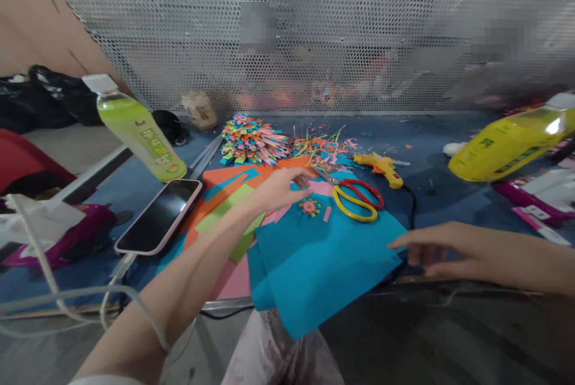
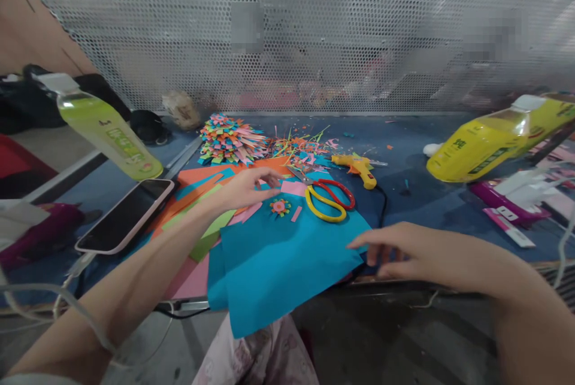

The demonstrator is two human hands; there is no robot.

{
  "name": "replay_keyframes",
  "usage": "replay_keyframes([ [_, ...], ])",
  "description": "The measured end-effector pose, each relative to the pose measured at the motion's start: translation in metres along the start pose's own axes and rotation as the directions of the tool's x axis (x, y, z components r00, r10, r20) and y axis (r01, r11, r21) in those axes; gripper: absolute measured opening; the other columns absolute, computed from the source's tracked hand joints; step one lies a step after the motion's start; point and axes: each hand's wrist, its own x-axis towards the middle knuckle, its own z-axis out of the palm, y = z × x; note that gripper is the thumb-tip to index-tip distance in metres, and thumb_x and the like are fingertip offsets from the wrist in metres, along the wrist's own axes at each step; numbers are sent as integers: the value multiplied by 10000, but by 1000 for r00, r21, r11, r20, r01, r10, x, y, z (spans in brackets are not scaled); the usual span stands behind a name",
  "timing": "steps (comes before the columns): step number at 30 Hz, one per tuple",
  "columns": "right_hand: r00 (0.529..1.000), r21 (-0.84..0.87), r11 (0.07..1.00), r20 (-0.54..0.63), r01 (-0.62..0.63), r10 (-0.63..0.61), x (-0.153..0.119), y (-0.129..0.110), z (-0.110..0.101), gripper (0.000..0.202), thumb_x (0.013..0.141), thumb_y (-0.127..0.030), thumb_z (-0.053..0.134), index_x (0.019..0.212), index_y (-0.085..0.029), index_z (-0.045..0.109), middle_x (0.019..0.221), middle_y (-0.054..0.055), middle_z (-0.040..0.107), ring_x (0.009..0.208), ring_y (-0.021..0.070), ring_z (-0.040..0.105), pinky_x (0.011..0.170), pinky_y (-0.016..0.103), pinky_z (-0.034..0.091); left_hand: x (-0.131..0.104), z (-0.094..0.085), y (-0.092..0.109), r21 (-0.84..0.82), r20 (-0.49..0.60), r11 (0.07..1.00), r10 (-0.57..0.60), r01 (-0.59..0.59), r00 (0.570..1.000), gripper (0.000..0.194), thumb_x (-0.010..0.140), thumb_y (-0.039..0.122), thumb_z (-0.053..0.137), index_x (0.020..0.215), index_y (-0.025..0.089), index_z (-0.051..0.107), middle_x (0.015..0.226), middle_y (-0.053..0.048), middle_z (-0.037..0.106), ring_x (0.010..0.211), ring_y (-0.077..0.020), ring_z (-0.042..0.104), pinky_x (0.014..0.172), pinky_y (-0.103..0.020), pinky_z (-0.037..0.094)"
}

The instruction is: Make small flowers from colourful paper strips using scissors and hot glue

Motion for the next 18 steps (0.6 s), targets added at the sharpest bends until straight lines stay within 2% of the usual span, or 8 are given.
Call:
replay_keyframes([
  [2, 999, -2, 1000, 47, 16, -16, 26, -24, 8, 406, 713, -598, 565, 748, -214, 691, 586, 32, 596, 552, 151, 522, 523, 274, 380, -2, -3, -1, 110, 79, 994, -26, 17, 997, 380, 684, 356, 685, 1031, 202, 663, 960, -74, 683, 884, -215, 621, 773, -303, 438],
  [4, 994, 0, 999, 101, 34, -34, 49, -39, 18, 394, 763, -556, 524, 807, -201, 691, 618, 34, 607, 592, 158, 532, 560, 278, 379, -3, -4, -2, 192, 157, 980, -77, 46, 985, 491, 669, 404, 696, 1111, 206, 623, 1035, -75, 667, 937, -227, 614, 794, -313, 444],
  [6, 986, 6, 998, 157, 63, -63, 69, -46, 25, 372, 779, -517, 523, 847, -192, 692, 667, 36, 629, 625, 160, 544, 584, 275, 379, -4, -3, -1, 261, 213, 964, -101, 43, 972, 527, 675, 396, 694, 1154, 199, 593, 1059, -68, 657, 955, -220, 609, 811, -314, 446],
  [10, 950, 31, 988, 272, 153, -156, 107, -43, 33, 279, 821, -386, 516, 900, -181, 688, 850, 53, 684, 729, 170, 593, 640, 270, 405, -3, 0, 1, 322, 254, 947, -73, -13, 965, 506, 688, 240, 683, 1179, 192, 572, 946, -43, 670, 858, -182, 618, 758, -291, 449],
  [13, 967, 73, 988, 208, 137, -149, 131, -40, 41, 254, 815, -350, 545, 930, -153, 656, 868, 83, 691, 789, 195, 622, 677, 286, 446, -1, 0, 0, 241, 238, 970, -43, -16, 970, 399, 691, 195, 683, 1082, 184, 604, 852, -20, 668, 779, -152, 619, 698, -263, 451],
  [15, 983, 162, 978, 104, 135, -153, 140, -36, 48, 248, 824, -376, 544, 900, -157, 632, 870, 87, 687, 798, 197, 630, 693, 297, 467, 1, 0, -1, 136, 187, 991, -36, 11, 982, 329, 690, 201, 693, 1008, 170, 613, 809, -15, 666, 759, -144, 627, 683, -254, 461],
  [18, 989, 374, 918, 13, 134, -149, 145, -29, 57, 255, 806, -398, 570, 917, -169, 594, 921, 84, 684, 843, 194, 648, 734, 307, 494, 5, -2, -3, -81, 75, 994, -66, 72, 995, 394, 654, 203, 731, 1023, 152, 599, 777, -17, 659, 728, -137, 638, 665, -250, 487],
])
